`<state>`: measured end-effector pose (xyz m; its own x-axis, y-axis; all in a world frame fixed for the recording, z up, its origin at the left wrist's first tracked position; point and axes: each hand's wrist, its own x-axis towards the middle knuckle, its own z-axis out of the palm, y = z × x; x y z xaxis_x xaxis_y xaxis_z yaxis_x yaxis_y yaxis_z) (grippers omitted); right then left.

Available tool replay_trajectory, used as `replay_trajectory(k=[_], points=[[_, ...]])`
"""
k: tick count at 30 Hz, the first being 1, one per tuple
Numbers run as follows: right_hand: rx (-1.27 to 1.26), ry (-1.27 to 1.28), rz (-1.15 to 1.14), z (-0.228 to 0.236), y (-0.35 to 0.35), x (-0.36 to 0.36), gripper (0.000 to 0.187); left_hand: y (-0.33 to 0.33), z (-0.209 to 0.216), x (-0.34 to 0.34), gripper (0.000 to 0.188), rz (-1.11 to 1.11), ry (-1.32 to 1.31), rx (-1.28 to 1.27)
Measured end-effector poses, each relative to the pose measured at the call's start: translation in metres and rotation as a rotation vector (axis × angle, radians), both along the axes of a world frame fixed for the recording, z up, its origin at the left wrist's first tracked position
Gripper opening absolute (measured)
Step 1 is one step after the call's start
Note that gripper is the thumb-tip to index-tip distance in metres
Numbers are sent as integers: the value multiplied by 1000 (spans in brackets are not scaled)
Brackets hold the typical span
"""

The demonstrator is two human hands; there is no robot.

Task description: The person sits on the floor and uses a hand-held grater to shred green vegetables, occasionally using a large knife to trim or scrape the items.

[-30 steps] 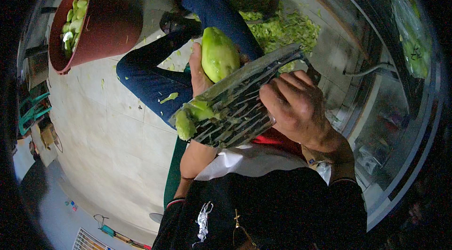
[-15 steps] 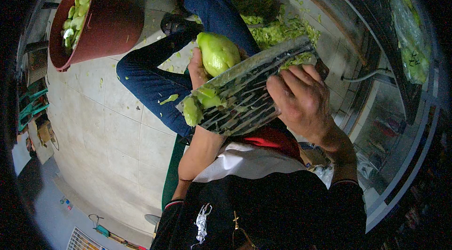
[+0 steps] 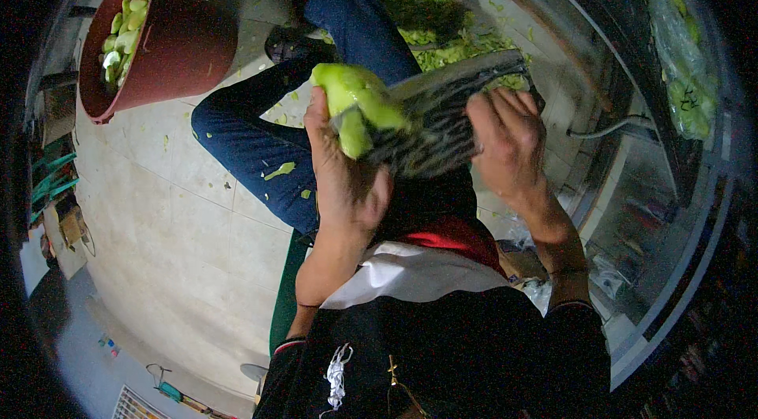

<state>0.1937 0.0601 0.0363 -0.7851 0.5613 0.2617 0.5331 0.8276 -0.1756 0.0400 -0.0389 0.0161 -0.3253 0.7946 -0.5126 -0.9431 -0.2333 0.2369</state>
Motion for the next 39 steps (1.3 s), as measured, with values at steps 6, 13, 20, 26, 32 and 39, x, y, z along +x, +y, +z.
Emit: replay_trajectory(k=[6,13,20,26,32,39], points=[[-52,141,-188,-7,3,10,24,5,-8,12,38,43,-50,-4],[-110,58,69,20,-13,-1,17,3,3,11,48,-106,-69,-99],[-56,11,109,25,-9,-1,23,0,6,12,44,-123,-62,-67],[-47,34,143,23,-8,-1,22,0,-2,11,45,-166,-76,-68],[-62,9,84,18,-9,-1,23,1,8,8,42,-148,-34,-148],[-273,26,-339,-8,24,12,26,2,-4,19,45,-23,111,-17]])
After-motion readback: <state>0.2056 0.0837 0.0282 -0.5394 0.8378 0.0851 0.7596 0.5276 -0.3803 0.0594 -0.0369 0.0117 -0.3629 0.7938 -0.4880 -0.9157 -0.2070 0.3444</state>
